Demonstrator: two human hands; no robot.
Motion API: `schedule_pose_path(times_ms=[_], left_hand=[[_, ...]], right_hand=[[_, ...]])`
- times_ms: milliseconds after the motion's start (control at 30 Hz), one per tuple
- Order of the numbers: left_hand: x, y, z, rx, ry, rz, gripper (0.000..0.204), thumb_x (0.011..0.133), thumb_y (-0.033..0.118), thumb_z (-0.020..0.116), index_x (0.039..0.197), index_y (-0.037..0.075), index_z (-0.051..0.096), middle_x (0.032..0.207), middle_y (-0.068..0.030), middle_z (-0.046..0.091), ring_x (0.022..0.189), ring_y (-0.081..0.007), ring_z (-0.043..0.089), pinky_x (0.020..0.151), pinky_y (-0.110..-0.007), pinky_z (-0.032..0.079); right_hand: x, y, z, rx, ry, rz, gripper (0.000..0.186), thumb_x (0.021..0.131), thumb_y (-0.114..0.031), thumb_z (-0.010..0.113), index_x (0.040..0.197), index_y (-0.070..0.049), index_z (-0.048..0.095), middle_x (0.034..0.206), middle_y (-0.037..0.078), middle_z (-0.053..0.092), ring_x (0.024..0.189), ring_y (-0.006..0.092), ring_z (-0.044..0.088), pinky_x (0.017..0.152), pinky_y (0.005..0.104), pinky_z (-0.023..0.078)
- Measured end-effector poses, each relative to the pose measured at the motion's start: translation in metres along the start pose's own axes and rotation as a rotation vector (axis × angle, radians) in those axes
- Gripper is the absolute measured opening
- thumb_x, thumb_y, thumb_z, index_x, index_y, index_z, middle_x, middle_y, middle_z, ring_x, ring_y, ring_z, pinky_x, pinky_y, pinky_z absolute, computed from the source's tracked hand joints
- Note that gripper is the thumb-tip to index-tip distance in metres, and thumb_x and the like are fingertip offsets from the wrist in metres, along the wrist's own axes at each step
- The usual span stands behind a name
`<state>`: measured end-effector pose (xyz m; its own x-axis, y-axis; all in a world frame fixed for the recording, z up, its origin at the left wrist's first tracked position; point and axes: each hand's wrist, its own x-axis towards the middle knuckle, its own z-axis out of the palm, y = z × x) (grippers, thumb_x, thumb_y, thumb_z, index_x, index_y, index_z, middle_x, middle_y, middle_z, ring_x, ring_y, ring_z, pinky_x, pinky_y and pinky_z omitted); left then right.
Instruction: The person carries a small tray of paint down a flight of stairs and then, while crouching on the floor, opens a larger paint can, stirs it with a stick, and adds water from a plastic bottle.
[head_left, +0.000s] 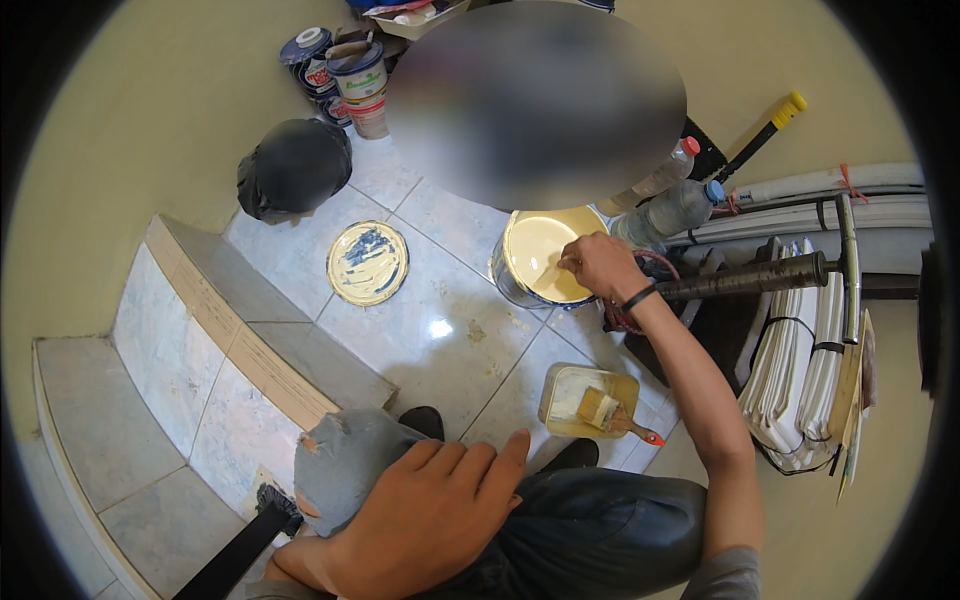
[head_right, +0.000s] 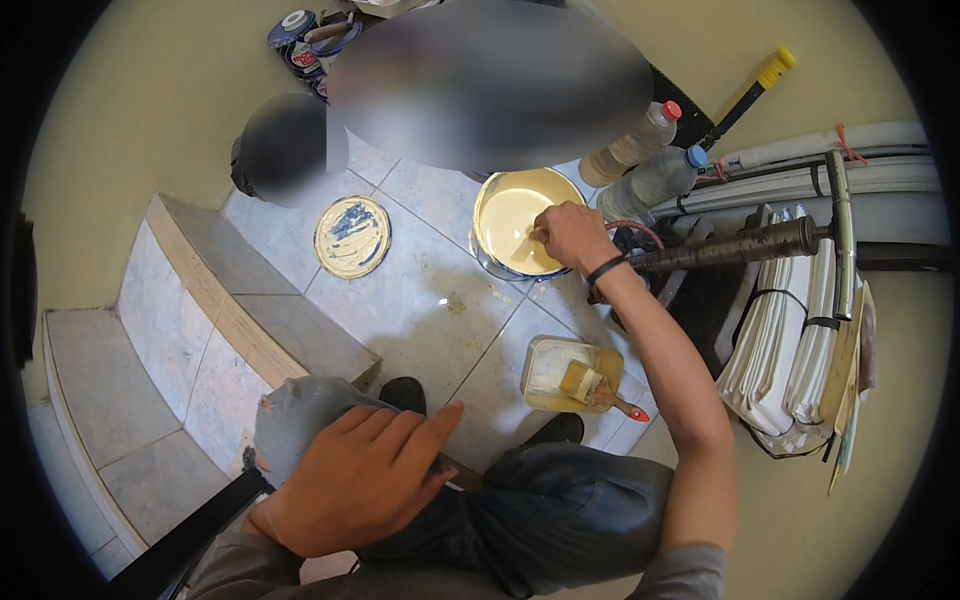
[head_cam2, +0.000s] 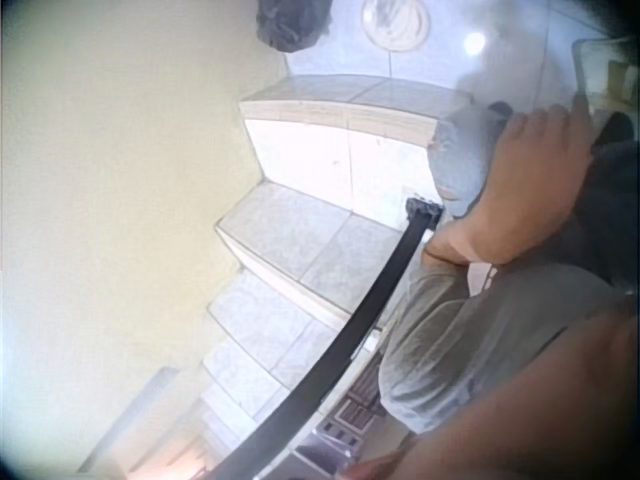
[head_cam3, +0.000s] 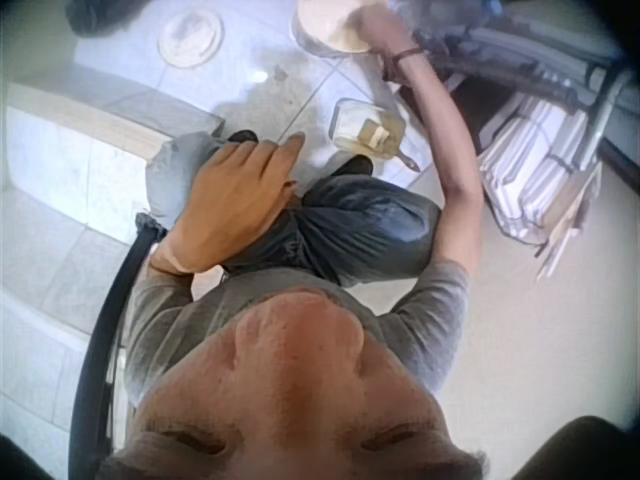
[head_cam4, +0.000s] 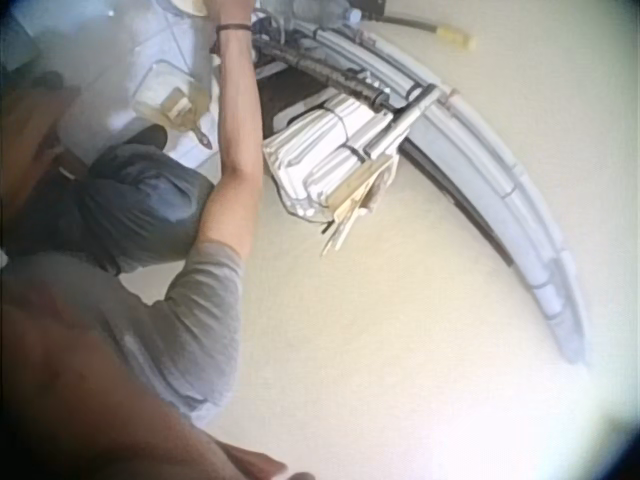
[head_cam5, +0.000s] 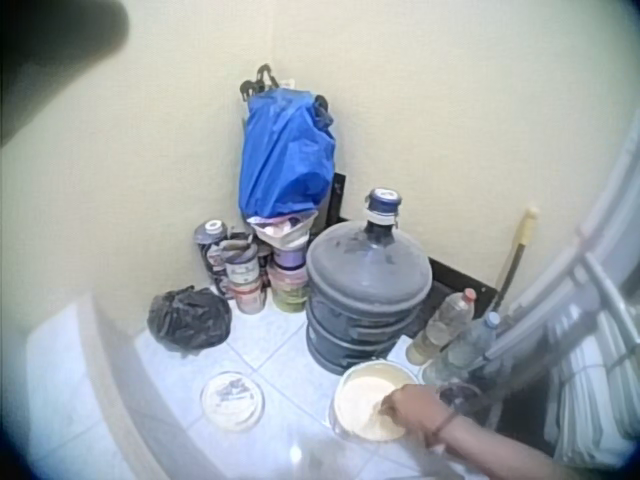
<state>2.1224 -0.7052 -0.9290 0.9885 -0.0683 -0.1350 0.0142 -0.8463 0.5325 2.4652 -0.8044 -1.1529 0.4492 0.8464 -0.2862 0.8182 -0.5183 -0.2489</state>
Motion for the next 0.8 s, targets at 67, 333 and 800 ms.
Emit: schedule_pose_path(times_ms=[67,333,800], left_hand=[[-0.001,0.002,-0.001,-0.004,-0.004,-0.012,0.054,0.092,0.022,0.071,0.137,-0.003,0.056,0.096,-0.0101,0.064,0.085,-0.0254,0.064,0.079,-0.036,0.051],[0.001,0.01,-0.001,0.001,-0.021,-0.04,0.053,0.092,0.02,0.07,0.137,-0.004,0.056,0.093,-0.0102,0.062,0.084,-0.0257,0.063,0.078,-0.036,0.05],[0.001,0.01,0.0,0.008,-0.009,-0.04,0.053,0.093,0.021,0.07,0.137,-0.004,0.056,0.093,-0.0102,0.062,0.084,-0.026,0.063,0.077,-0.037,0.05]], right_hand=[[0.008,0.004,-0.003,-0.01,0.024,0.014,0.019,0.09,-0.028,0.072,0.099,-0.014,0.081,0.093,0.017,0.076,0.094,0.0357,0.073,0.083,0.0493,0.056],[0.017,0.008,-0.013,-0.049,0.108,0.037,0.021,0.091,-0.029,0.071,0.098,-0.012,0.081,0.092,0.019,0.075,0.091,0.0363,0.073,0.08,0.0499,0.056],[-0.024,0.001,-0.003,-0.254,-0.035,0.016,0.021,0.088,-0.02,0.071,0.089,0.0,0.076,0.091,0.024,0.074,0.089,0.0389,0.074,0.079,0.0481,0.059]])
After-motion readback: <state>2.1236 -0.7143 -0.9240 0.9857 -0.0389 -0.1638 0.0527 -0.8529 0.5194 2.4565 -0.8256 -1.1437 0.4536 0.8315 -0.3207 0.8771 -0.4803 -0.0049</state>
